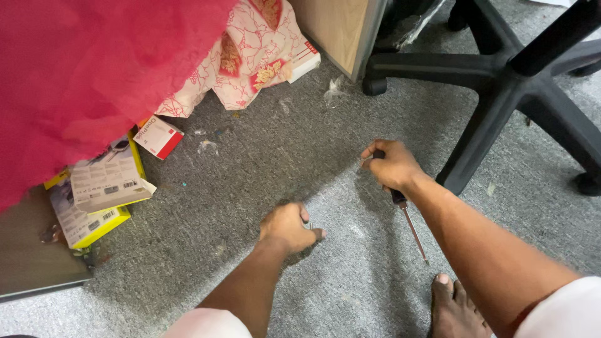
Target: The person uses a screwdriver to remove screws from the backrest of an office chair, detaches the backrest, then removes the seat from the base and detaches the base from the gas lift. The parts are placed on a nearby table.
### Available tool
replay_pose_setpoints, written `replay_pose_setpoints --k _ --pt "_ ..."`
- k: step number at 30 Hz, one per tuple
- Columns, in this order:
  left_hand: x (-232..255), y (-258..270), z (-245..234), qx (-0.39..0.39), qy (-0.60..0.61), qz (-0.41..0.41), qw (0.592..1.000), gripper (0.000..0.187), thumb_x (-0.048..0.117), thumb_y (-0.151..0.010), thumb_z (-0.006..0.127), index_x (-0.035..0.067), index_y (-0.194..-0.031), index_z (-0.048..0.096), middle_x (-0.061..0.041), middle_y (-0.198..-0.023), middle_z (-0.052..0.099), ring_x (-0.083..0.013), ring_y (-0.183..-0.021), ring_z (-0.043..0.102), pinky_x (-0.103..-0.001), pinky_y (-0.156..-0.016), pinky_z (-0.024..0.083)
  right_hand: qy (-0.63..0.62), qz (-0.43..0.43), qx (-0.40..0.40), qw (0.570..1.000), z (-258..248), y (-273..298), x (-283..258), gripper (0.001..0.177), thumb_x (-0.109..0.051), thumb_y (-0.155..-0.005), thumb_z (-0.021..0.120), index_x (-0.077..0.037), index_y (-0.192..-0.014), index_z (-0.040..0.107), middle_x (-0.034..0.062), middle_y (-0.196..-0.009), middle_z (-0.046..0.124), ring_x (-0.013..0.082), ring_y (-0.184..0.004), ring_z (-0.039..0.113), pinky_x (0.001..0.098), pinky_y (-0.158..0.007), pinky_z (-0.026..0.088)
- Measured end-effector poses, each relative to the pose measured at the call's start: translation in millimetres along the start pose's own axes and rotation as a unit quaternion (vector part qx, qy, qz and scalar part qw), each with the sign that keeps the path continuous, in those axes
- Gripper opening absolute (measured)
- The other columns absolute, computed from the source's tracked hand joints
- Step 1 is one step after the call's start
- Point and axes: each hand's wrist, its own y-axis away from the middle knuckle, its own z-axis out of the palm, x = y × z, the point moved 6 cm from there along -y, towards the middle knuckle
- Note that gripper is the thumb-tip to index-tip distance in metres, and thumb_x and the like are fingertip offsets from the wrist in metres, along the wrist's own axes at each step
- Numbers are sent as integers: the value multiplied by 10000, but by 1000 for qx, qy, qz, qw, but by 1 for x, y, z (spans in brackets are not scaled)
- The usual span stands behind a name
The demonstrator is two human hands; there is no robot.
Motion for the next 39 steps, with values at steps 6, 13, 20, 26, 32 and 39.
replay_pose_setpoints --k 6,13,20,26,32,39 --pt "-5 -1 7 22 27 -15 999 369 393 -788 864 136 -1003 710 -34 -1009 736 -207 -1010 697 -382 -919 548 -21 20 4 1000 11 3 6 250 -134 -899 690 -76 -1142 674 64 -645 579 158 -471 528 365 -459 442" --pt "-16 -36 17 52 191 62 978 145 148 -793 817 99 -897 729 -24 -888 761 -142 -851 719 -315 -829 587 22 25 -1 999 9 5 -1 280 -135 -886 715 -116 -1161 666 93 -625 593 184 -460 528 376 -461 430" --pt "-5 -37 -12 140 252 113 951 210 66 -741 841 82 -927 745 -16 -888 751 -117 -818 708 -280 -792 589 2 2 -11 1000 -1 23 -31 224 -144 -892 705 -103 -1111 686 75 -643 613 178 -466 544 369 -457 441" --pt "31 23 -66 161 271 131 940 183 124 -815 807 98 -995 787 -42 -911 789 -134 -766 706 -297 -777 581 7 3 3 1000 -48 70 -78 247 -173 -876 745 -104 -1109 706 59 -675 631 158 -528 573 354 -483 466" --pt "84 121 -142 187 261 116 940 198 138 -846 782 112 -1042 794 -45 -942 783 -132 -764 705 -315 -780 558 7 14 -1 1000 -116 139 -147 286 -181 -871 747 -92 -1140 705 56 -697 651 154 -552 582 348 -491 475" --pt "149 221 -233 208 368 134 896 233 57 -763 825 51 -993 789 -42 -881 782 -98 -788 716 -273 -785 586 -3 1 12 1000 -191 215 -239 365 -165 -832 762 -106 -1182 679 72 -668 643 178 -525 590 363 -479 489"
